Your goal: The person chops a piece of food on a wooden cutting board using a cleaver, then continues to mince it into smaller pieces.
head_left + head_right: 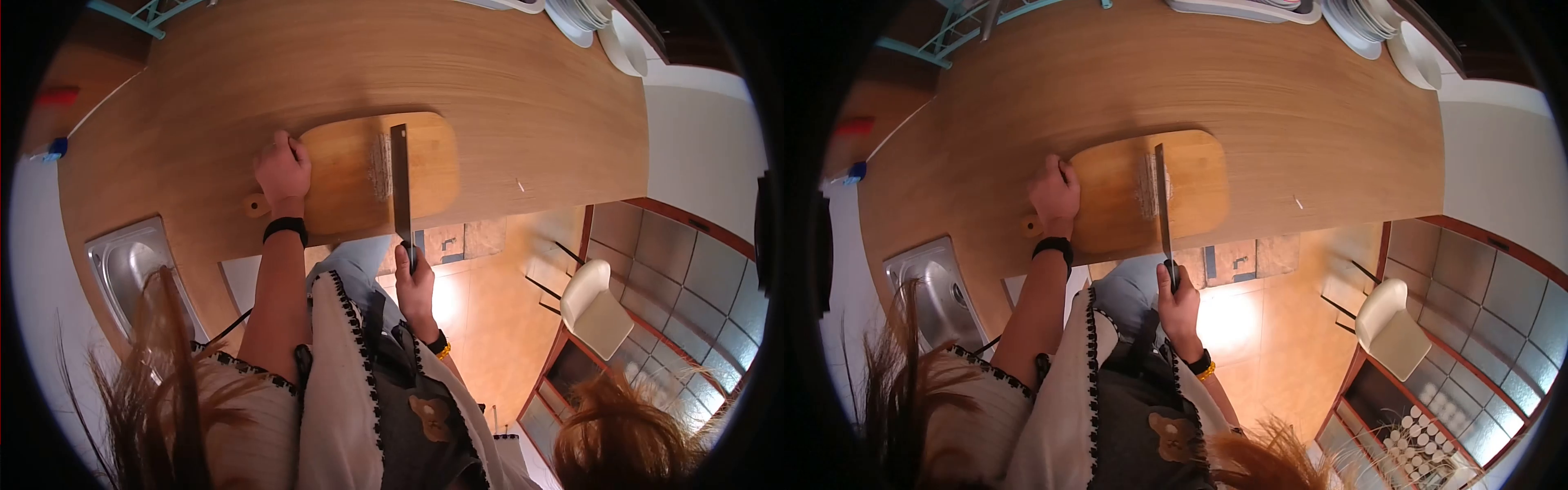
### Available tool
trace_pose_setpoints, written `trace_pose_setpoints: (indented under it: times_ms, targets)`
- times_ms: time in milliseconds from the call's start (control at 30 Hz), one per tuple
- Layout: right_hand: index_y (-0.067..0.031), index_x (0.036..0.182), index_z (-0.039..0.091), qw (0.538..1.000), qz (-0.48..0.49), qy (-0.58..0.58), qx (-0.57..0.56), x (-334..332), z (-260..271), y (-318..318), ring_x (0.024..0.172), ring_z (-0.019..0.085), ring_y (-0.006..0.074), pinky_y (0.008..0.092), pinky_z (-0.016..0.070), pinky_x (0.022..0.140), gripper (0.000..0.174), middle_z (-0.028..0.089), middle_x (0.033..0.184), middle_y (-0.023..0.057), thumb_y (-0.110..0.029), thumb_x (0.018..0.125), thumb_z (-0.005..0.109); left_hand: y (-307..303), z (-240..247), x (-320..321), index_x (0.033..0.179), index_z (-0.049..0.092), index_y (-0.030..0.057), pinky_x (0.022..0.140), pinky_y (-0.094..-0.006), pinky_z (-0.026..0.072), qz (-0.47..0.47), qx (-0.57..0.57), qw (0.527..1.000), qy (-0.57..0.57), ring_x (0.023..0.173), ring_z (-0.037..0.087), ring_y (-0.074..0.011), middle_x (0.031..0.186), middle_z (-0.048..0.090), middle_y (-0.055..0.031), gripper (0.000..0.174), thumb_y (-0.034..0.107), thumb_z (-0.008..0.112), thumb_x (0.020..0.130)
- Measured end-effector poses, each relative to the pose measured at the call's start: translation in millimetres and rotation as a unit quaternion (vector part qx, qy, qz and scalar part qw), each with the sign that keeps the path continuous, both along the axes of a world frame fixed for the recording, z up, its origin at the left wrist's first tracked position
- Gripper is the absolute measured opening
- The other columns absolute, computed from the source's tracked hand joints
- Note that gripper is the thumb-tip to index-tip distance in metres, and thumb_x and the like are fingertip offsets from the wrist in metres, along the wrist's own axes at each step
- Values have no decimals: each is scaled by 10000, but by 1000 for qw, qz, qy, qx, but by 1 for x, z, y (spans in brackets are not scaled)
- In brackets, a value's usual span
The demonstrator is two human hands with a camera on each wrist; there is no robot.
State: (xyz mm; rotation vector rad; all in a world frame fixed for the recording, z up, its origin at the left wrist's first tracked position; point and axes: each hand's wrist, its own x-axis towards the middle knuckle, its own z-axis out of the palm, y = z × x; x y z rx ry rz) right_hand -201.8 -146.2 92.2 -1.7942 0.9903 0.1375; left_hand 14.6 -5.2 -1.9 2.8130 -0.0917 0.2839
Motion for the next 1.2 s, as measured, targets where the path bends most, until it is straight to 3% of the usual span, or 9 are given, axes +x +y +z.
trace_pose_setpoints:
  times_ms: [67,100,267,533,700,933,1000,1067,1200]
  targets:
    - [15,824,527,999,-34,1,41,-1,7,-4,523,445,153,317,379,488,370,505,577,103,-334,945,543,0,1,0,820,491,94,654,-444,429,0,-2,1000,-3,644,567,-320,654,576,-123,78,167,497,847]
    - [-60,779,481,998,-36,-24,39,-3,4,-6,492,346,31,217,292,440,361,392,572,-54,-372,957,518,0,0,-1,820,490,95,654,-439,430,-1,-6,1000,-10,648,568,-317,659,577,-120,77,167,498,847]
    - [-85,771,455,996,-60,-26,63,-5,1,-28,449,335,22,204,274,404,369,378,552,-66,-399,963,490,1,1,1,823,488,94,655,-428,434,-10,-14,999,-28,653,569,-315,674,579,-112,79,169,500,849]
    - [10,901,525,999,-45,9,30,3,-8,-37,533,415,136,312,366,491,370,462,593,65,-353,966,501,0,2,-2,825,487,91,655,-417,425,-5,-2,1000,13,643,562,-317,674,579,-109,89,170,486,864]
    - [-20,861,493,995,32,18,-88,19,6,-17,599,582,426,461,424,492,369,571,605,208,-377,955,485,-4,6,0,808,485,90,663,-418,421,-6,-17,1000,-6,659,568,-312,674,585,-112,102,171,478,870]
    - [-7,915,518,998,13,-33,-46,24,6,12,618,570,431,450,421,514,333,575,642,220,-339,948,511,1,5,0,808,487,93,666,-424,423,-2,-22,1000,-14,670,574,-310,674,587,-115,103,177,483,867]
    - [-2,928,531,999,-30,-33,9,21,4,-3,498,494,174,334,381,470,296,506,569,121,-296,934,564,1,7,-1,810,485,94,661,-423,424,3,-4,1000,-2,663,574,-308,665,585,-115,99,176,485,866]
    - [6,860,539,998,-37,-38,36,22,-6,-33,537,382,68,277,336,457,306,437,564,59,-285,903,624,0,6,0,812,484,95,655,-422,425,7,12,1000,8,657,575,-306,657,582,-114,96,176,486,865]
    - [-14,702,539,986,140,-27,-80,46,-9,-105,512,328,75,278,326,441,326,381,525,45,-263,847,692,0,4,1,819,481,97,641,-414,426,-3,10,1000,-7,645,575,-298,637,575,-114,84,168,489,862]
